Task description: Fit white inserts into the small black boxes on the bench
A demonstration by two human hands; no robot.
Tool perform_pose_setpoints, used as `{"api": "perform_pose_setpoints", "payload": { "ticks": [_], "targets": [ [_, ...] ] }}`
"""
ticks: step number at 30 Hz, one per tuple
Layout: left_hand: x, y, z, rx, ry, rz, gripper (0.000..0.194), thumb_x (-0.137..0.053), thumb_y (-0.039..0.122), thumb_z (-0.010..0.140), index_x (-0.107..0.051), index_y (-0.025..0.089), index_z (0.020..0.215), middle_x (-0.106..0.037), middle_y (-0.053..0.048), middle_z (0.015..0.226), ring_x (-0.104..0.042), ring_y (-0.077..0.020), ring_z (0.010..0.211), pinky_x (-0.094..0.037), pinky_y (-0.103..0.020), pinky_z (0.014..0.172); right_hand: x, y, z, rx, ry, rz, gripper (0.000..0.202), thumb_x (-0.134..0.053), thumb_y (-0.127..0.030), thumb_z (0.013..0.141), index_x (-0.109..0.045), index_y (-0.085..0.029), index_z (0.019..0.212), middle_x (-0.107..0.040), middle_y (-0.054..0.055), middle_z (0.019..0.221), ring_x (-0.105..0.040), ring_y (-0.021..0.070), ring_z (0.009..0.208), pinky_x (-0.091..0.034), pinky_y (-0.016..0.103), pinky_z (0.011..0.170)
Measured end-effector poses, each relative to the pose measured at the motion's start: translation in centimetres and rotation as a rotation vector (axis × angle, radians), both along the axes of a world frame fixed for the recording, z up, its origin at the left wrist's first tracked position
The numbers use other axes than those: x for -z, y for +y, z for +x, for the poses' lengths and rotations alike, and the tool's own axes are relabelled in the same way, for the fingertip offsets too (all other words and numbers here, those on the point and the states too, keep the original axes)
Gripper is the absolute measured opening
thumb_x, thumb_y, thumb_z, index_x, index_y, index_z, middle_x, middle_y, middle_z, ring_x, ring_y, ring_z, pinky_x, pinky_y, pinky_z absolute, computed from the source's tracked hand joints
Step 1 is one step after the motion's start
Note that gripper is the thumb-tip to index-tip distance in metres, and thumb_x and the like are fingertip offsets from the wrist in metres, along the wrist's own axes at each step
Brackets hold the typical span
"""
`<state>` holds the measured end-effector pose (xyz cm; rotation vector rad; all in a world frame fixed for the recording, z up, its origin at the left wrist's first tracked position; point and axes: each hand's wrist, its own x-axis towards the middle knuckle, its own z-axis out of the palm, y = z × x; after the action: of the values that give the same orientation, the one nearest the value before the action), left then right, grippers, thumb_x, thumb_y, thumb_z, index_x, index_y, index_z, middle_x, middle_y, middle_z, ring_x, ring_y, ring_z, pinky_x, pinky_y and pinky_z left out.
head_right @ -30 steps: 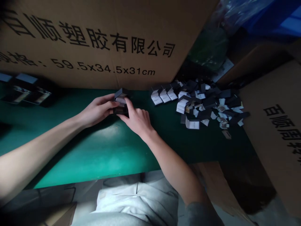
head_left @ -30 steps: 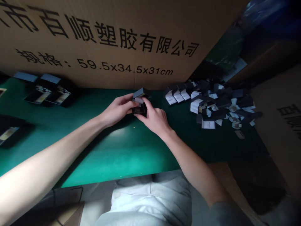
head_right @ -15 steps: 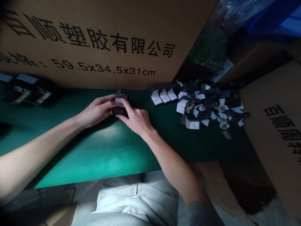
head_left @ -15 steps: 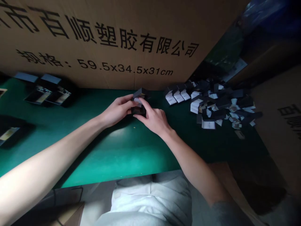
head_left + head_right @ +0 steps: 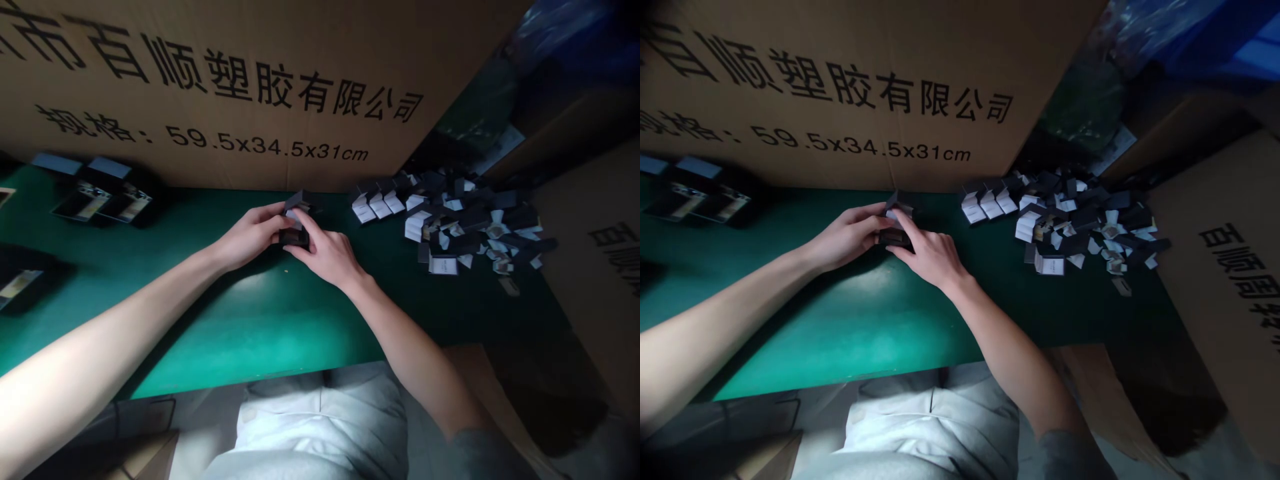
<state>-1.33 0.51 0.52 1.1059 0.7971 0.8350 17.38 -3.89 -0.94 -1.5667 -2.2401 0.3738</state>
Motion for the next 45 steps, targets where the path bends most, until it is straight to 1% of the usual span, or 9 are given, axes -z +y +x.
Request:
{"api": "perform_pose_setpoints", "payload": {
  "ticks": [5,10,22,28,33,36,39,41,45],
  "targets": [
    [0.46,0.15,-0.24,0.029,0.019,0.034,0.034,-0.079,0.032,0.089,-0.082,0.016,0.118,-0.082,-0.01,0.107,-0.077,-0.0262,0.102,-0.061,-0.034,0.092,0.7,0.11,0.14,-0.01,0.015,0.047,0.07,-0.069,-0.042,0.101,-0.045,-0.03,0.166,-0.081,0.002,0.093,-0.076,0.0227,0.078,-0.057,0.029,0.073],
    [0.97,0.38,-0.55,0.058,0.053,0.075,0.037,-0.077,0.037,0.092,-0.081,0.018,0.123,-0.082,-0.01,0.113,-0.076,-0.0268,0.105,-0.061,-0.033,0.091,0.79,0.15,0.25,-0.018,0.034,0.051,0.069,-0.069,-0.042,0.102,-0.046,-0.03,0.165,-0.08,0.002,0.091,-0.074,0.0208,0.075,-0.055,0.028,0.072],
    [0.48,0.25,-0.54,0.086,0.09,0.087,0.038,-0.073,0.035,0.095,-0.081,0.02,0.129,-0.083,-0.008,0.113,-0.077,-0.0257,0.106,-0.061,-0.033,0.095,0.72,0.04,0.49,-0.029,0.121,0.031,0.069,-0.071,-0.044,0.1,-0.049,-0.03,0.164,-0.08,0.001,0.097,-0.074,0.0185,0.077,-0.052,0.027,0.074],
    [0.58,0.24,-0.54,0.084,0.074,0.088,0.037,-0.073,0.036,0.094,-0.082,0.02,0.126,-0.083,-0.009,0.115,-0.077,-0.0255,0.106,-0.06,-0.029,0.09,0.44,0.01,0.4,-0.028,0.117,-0.02,0.072,-0.07,-0.044,0.1,-0.044,-0.029,0.166,-0.082,0.003,0.102,-0.075,0.0205,0.078,-0.055,0.029,0.075],
    [0.49,0.19,-0.38,0.052,0.051,0.044,0.037,-0.075,0.033,0.09,-0.081,0.017,0.124,-0.083,-0.011,0.115,-0.077,-0.0269,0.104,-0.061,-0.031,0.089,0.16,-0.01,0.34,-0.028,0.118,-0.039,0.072,-0.07,-0.046,0.101,-0.043,-0.029,0.165,-0.083,0.004,0.103,-0.077,0.0225,0.08,-0.059,0.032,0.079],
    [0.32,0.12,-0.2,0.019,0.039,0.018,0.037,-0.076,0.033,0.089,-0.08,0.015,0.122,-0.082,-0.011,0.111,-0.077,-0.027,0.102,-0.061,-0.033,0.09,0.16,-0.01,0.4,-0.031,0.134,-0.035,0.076,-0.072,-0.044,0.1,-0.041,-0.028,0.168,-0.083,0.003,0.102,-0.077,0.0212,0.08,-0.058,0.031,0.079],
    [0.25,0.12,-0.05,-0.007,-0.001,-0.01,0.033,-0.075,0.037,0.09,-0.079,0.015,0.114,-0.082,-0.011,0.105,-0.077,-0.0262,0.1,-0.061,-0.033,0.09,0.16,-0.1,0.39,-0.051,0.151,-0.016,0.078,-0.072,-0.042,0.101,-0.039,-0.027,0.17,-0.083,0.003,0.102,-0.076,0.0181,0.079,-0.057,0.027,0.078],
    [0.31,0.19,0.02,-0.023,-0.024,-0.026,0.031,-0.074,0.043,0.091,-0.078,0.015,0.105,-0.082,-0.01,0.1,-0.076,-0.0258,0.098,-0.06,-0.032,0.087,0.22,-0.18,0.3,-0.053,0.158,0.038,0.071,-0.072,-0.041,0.101,-0.048,-0.026,0.165,-0.083,0.003,0.103,-0.074,0.0159,0.078,-0.056,0.025,0.079],
    [0.52,0.43,0.09,-0.074,-0.031,-0.062,0.038,-0.07,0.054,0.093,-0.075,0.017,0.095,-0.08,-0.009,0.094,-0.076,-0.0265,0.096,-0.061,-0.033,0.083,0.53,-0.27,0.06,-0.039,0.177,0.163,0.047,-0.068,-0.042,0.104,-0.07,-0.022,0.146,-0.083,0.004,0.102,-0.073,0.0132,0.078,-0.055,0.022,0.085]
  ]
}}
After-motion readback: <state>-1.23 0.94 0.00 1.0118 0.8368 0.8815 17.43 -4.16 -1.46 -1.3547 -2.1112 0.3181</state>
